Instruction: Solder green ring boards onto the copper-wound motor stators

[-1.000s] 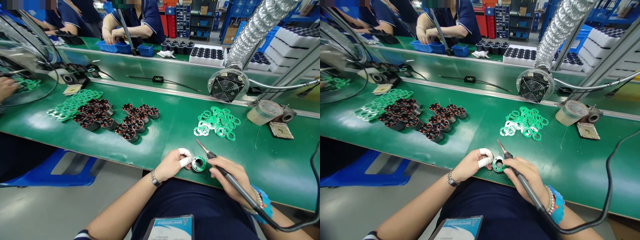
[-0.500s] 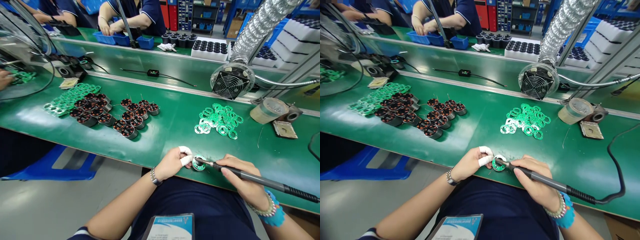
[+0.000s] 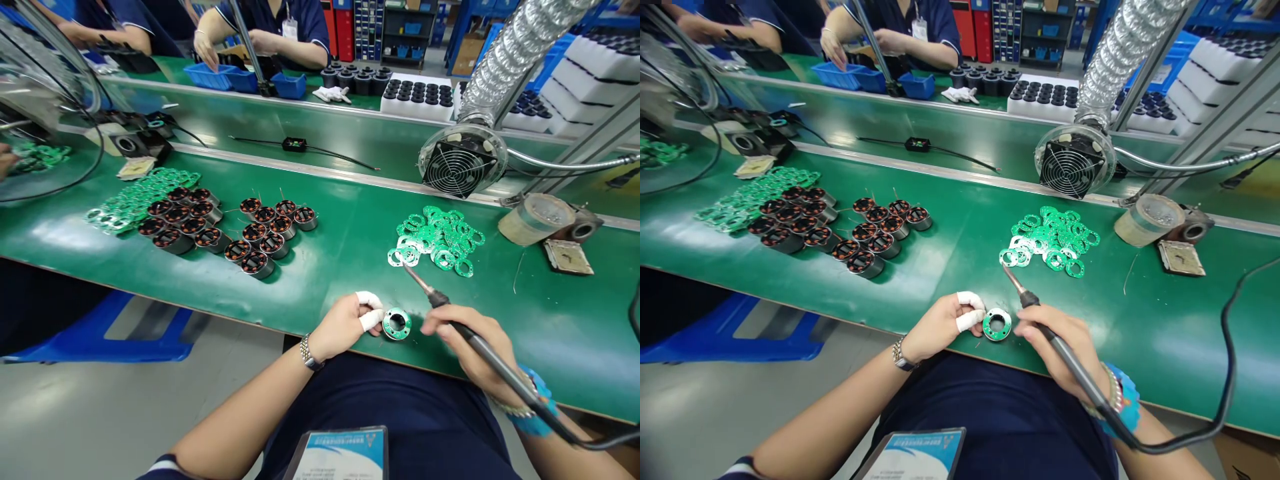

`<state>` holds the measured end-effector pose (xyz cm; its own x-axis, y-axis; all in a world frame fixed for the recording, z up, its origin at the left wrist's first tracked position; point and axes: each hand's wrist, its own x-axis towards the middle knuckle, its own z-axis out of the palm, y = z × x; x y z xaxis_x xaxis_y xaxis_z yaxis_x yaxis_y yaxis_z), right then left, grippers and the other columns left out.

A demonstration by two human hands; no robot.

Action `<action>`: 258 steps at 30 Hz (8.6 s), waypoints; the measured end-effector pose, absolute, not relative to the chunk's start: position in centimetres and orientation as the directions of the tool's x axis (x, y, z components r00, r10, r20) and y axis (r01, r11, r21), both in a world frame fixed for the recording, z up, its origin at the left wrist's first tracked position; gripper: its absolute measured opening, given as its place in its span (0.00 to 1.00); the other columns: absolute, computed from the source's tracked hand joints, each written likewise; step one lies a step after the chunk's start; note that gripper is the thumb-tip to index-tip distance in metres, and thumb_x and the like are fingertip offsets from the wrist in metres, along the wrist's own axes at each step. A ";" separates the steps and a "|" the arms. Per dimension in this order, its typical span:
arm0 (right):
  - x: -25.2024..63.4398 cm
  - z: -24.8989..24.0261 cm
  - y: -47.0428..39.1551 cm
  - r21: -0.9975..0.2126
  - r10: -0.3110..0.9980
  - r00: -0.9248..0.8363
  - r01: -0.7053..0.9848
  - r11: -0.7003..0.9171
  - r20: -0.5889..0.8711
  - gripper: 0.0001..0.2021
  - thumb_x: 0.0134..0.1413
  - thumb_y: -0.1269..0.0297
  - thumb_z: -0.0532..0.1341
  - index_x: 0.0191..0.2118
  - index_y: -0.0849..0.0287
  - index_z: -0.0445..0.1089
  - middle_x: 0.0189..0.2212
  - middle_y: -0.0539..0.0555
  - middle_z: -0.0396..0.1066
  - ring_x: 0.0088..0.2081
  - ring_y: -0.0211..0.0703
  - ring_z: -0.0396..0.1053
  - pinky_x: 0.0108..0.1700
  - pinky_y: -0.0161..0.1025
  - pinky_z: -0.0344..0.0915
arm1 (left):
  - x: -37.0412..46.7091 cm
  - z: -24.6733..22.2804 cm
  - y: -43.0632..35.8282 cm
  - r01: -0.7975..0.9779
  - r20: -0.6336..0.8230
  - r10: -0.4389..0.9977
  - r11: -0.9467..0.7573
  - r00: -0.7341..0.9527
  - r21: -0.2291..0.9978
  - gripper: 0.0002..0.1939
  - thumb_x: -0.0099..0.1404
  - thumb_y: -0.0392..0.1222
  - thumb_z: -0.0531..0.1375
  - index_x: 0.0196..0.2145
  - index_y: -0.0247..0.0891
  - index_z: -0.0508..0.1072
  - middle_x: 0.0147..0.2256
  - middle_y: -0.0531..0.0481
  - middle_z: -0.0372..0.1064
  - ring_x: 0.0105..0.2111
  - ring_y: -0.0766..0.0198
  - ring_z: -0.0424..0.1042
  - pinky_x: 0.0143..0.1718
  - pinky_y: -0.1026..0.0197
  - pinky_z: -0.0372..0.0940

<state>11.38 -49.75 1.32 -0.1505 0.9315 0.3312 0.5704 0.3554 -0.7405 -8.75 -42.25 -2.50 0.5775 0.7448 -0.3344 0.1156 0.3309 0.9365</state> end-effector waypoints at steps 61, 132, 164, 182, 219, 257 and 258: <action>12.0 2.0 -51.3 -0.834 0.966 -0.130 0.488 0.260 0.225 0.07 0.53 0.71 0.58 0.36 0.58 0.73 0.27 0.52 0.73 0.29 0.39 0.68 0.31 0.36 0.65 | -8.8 -2.7 -44.9 -0.028 -0.417 0.674 0.544 0.610 0.838 0.10 0.55 0.43 0.61 0.27 0.33 0.66 0.23 0.50 0.69 0.25 0.66 0.70 0.33 0.60 0.66; 8.7 0.8 -50.4 -0.702 0.892 -0.088 0.585 0.407 0.444 0.08 0.54 0.74 0.56 0.39 0.58 0.68 0.32 0.56 0.70 0.34 0.42 0.68 0.35 0.39 0.66 | -8.6 -2.2 -45.0 0.000 -0.340 0.770 0.403 0.540 0.915 0.09 0.53 0.41 0.63 0.27 0.34 0.66 0.25 0.51 0.69 0.25 0.68 0.69 0.30 0.64 0.66; 11.9 1.9 -51.4 -0.727 0.887 -0.179 0.516 0.453 0.426 0.11 0.54 0.74 0.57 0.44 0.58 0.68 0.27 0.52 0.72 0.30 0.40 0.71 0.33 0.37 0.69 | -8.5 -2.6 -44.8 0.099 -0.376 0.773 0.382 0.511 0.919 0.08 0.49 0.36 0.61 0.28 0.34 0.64 0.23 0.52 0.68 0.24 0.66 0.70 0.28 0.62 0.66; 10.2 -2.1 -49.9 -0.691 0.916 -0.224 0.603 0.399 0.333 0.16 0.53 0.66 0.61 0.48 0.58 0.62 0.40 0.57 0.71 0.40 0.43 0.71 0.42 0.38 0.69 | -9.5 -2.7 -45.2 0.230 -0.200 0.817 0.085 0.540 0.969 0.05 0.56 0.39 0.59 0.30 0.35 0.69 0.30 0.49 0.69 0.30 0.65 0.70 0.34 0.64 0.66; 10.1 -2.4 -50.2 -0.700 0.899 -0.233 0.567 0.435 0.370 0.16 0.54 0.68 0.59 0.49 0.58 0.61 0.41 0.58 0.69 0.42 0.43 0.70 0.44 0.40 0.68 | -11.0 -2.9 -44.7 0.381 0.378 0.614 -0.757 0.693 0.531 0.08 0.62 0.35 0.55 0.37 0.37 0.73 0.33 0.46 0.73 0.32 0.63 0.72 0.34 0.61 0.67; 10.5 -1.5 -49.6 -0.691 0.891 -0.287 0.562 0.454 0.352 0.19 0.54 0.64 0.60 0.51 0.57 0.58 0.43 0.59 0.69 0.44 0.45 0.69 0.45 0.42 0.68 | -9.6 -2.1 -44.9 0.505 0.042 0.813 -0.400 0.580 0.765 0.10 0.65 0.38 0.51 0.36 0.37 0.72 0.33 0.48 0.72 0.33 0.62 0.70 0.36 0.61 0.64; 10.3 -1.7 -49.8 -0.680 0.890 -0.281 0.573 0.456 0.360 0.19 0.54 0.65 0.60 0.51 0.57 0.59 0.43 0.59 0.69 0.43 0.46 0.69 0.44 0.43 0.68 | -9.5 -2.0 -44.9 0.512 0.038 0.809 -0.407 0.587 0.756 0.10 0.64 0.37 0.51 0.35 0.37 0.72 0.32 0.48 0.71 0.32 0.62 0.70 0.36 0.61 0.64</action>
<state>10.34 -49.78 -1.65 -0.2807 0.8896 0.3603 0.5734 0.4565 -0.6803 -9.52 -44.87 -2.00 0.5868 0.8089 0.0381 0.5124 -0.4073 0.7560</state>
